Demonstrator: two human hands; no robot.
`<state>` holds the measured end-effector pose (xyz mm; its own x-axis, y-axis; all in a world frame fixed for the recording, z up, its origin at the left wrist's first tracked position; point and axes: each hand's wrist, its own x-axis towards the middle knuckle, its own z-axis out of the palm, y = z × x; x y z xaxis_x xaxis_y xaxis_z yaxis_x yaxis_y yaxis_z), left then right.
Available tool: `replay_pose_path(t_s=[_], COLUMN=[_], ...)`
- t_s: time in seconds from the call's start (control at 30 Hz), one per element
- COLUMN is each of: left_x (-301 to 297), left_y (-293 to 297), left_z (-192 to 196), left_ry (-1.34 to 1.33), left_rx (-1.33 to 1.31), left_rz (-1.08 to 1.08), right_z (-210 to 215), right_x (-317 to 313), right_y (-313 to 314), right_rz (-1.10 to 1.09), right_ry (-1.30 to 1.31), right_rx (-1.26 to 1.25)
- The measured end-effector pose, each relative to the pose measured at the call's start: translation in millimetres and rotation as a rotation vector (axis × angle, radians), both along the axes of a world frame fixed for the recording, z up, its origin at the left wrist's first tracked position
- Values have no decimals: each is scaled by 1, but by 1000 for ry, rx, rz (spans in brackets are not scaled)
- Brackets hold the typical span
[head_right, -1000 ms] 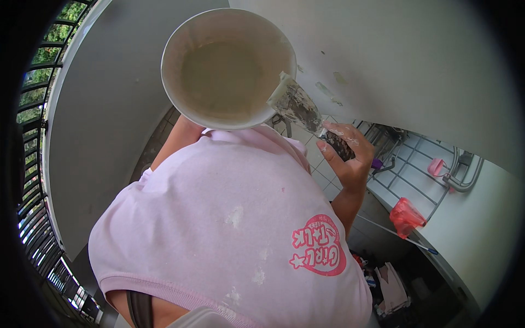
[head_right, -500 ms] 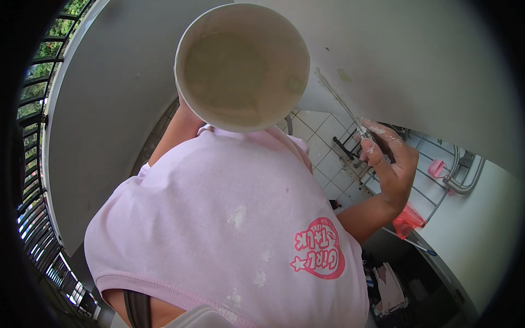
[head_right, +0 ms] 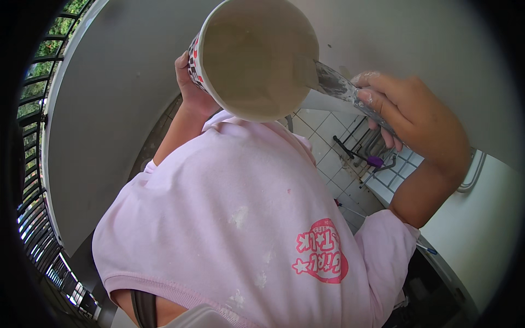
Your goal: Applying putty or patching compound to a wall using a putty knife.
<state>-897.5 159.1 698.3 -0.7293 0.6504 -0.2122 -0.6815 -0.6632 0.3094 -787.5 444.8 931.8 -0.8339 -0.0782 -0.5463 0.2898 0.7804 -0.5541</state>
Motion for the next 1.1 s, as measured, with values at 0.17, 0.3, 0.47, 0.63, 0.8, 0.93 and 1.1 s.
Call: replay_pose_path(t_s=[0.17, 0.3, 0.47, 0.63, 0.8, 0.93, 1.1], left_x=[-9, -19, -24, -28, -21, -23, -22], left_y=[-18, -24, -24, -18, -8, -15, -24], left_z=[-8, -12, -21, -39, -22, -29, -39], left_ry=[16, 50, 95, 209, 80, 67, -48], left_rx=[127, 69, 200, 157, 233, 219, 318], left_rz=[35, 43, -80, -31, -31, -73, -92], right_z=[-51, -88, -63, -59, -75, -118, -174], right_x=[6, 24, 16, 3, 13, 49, 66], right_y=[15, 12, 0, -1, 12, 19, -13], right_rz=[-168, -315, -350, -271, -266, -461, -594], right_ry=[-129, 95, 167, 50, -2, 153, 395], right_rx=[-523, -637, -273, -215, -441, -858, -1163])
